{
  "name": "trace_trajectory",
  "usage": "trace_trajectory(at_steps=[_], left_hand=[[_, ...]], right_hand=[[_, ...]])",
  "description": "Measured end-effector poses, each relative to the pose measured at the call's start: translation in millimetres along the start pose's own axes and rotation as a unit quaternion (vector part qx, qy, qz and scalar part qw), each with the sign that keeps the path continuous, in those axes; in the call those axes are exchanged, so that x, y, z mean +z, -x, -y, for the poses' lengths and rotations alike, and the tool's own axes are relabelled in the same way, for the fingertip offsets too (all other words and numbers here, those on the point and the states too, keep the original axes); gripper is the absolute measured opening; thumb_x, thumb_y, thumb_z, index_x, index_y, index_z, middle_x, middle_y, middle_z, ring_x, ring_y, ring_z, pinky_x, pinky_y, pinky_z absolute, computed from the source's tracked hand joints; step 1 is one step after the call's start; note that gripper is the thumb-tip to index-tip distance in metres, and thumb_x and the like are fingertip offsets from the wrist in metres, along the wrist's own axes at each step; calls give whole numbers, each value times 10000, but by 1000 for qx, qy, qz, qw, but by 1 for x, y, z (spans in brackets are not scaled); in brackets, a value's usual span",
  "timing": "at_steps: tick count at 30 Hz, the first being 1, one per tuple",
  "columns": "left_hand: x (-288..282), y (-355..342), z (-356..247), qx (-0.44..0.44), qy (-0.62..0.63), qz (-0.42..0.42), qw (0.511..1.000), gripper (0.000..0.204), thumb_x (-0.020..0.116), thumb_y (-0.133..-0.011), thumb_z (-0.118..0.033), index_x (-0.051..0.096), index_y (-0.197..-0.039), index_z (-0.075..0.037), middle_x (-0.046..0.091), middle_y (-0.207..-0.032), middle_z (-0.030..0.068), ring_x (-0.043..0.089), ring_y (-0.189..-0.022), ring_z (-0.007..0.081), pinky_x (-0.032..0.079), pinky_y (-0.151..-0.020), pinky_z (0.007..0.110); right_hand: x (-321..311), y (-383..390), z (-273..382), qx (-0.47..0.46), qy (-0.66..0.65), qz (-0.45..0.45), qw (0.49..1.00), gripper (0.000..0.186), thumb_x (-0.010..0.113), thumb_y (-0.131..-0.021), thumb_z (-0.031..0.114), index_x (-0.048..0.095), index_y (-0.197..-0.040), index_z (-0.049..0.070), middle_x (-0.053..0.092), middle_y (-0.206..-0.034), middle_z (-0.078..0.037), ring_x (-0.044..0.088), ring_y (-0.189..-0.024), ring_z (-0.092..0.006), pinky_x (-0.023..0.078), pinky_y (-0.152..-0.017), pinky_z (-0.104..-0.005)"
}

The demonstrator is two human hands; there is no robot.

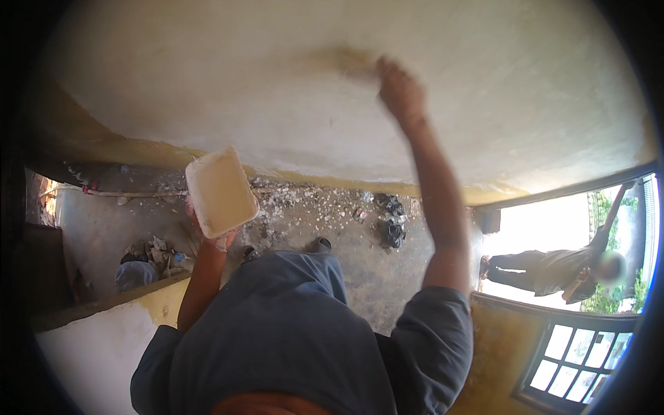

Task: The person applies a patching compound to a damaged wall using a small putty knife. They pick up the compound from a small plastic container and spread it over the wall surface with repeated smoothing motions.

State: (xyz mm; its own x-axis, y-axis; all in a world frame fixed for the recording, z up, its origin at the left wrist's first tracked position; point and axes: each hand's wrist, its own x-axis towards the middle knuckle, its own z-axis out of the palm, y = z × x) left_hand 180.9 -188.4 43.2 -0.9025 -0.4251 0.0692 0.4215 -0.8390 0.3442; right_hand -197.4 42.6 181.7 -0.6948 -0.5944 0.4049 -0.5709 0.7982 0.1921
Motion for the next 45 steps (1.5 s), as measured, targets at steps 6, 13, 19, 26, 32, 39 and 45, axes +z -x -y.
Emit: trace_trajectory(at_steps=[6, 13, 19, 26, 32, 39, 45], left_hand=[[-2, 0, -5, 3, -2, -52, 999, 772, 525, -937, -605, 357, -1552, -170, 474, -1515, 102, 513, -1348, 329, 471, -1083, 538], [0, 1, -4, 27, -34, -28, 999, 746, 516, -947, -595, 381, -1530, -149, 502, -1477, 103, 526, -1329, 320, 481, -1073, 532], [-39, 6, -8, -40, 82, 35, 995, 769, 543, -921, -637, 412, -1510, -160, 516, -1454, 75, 533, -1307, 289, 477, -1066, 512], [-20, 22, -2, 7, -8, -99, 995, 703, 486, -957, -630, 446, -1481, -163, 544, -1418, 75, 549, -1280, 290, 483, -1048, 516], [-38, 27, 3, 23, -5, -126, 992, 673, 440, -982, -623, 453, -1484, -176, 549, -1419, 52, 555, -1271, 259, 491, -1050, 457], [-48, 38, 0, 66, 10, -180, 982, 688, 546, -938, -575, 489, -1445, -114, 572, -1368, 118, 549, -1253, 322, 451, -1046, 517], [-48, 70, -26, 157, -217, -269, 925, 700, 650, -883, -517, 525, -1399, -61, 580, -1335, 172, 566, -1204, 377, 433, -1025, 547]], right_hand=[[-235, -46, -57, 109, -316, -257, 907, 366, 709, -841, 5, 643, -1200, -23, 715, -999, -97, 690, -996, -215, 580, -894, -342], [2, 53, 81, -72, -116, 189, 972, 356, 529, -975, 144, 591, -1319, 81, 687, -1217, -151, 710, -1014, -319, 584, -808, -447], [221, 122, 122, -112, -103, 93, 984, 188, 512, -971, 129, 610, -1130, 113, 681, -1055, -128, 708, -910, -312, 612, -675, -455], [132, 56, 69, -58, -109, -187, 975, 77, 627, -934, 141, 659, -1000, 115, 702, -945, -105, 710, -820, -286, 593, -623, -419], [-27, 26, 74, -81, -196, -100, 972, 113, 692, -917, 192, 634, -966, 109, 695, -846, -108, 705, -738, -305, 576, -618, -427], [186, 72, 211, -174, -286, 20, 942, 67, 583, -937, 131, 579, -984, 83, 668, -896, -126, 695, -781, -313, 590, -610, -435], [269, 80, 286, -195, -188, 158, 949, 237, 549, -959, 147, 558, -1183, 68, 645, -1158, -119, 670, -1044, -296, 624, -723, -403]])
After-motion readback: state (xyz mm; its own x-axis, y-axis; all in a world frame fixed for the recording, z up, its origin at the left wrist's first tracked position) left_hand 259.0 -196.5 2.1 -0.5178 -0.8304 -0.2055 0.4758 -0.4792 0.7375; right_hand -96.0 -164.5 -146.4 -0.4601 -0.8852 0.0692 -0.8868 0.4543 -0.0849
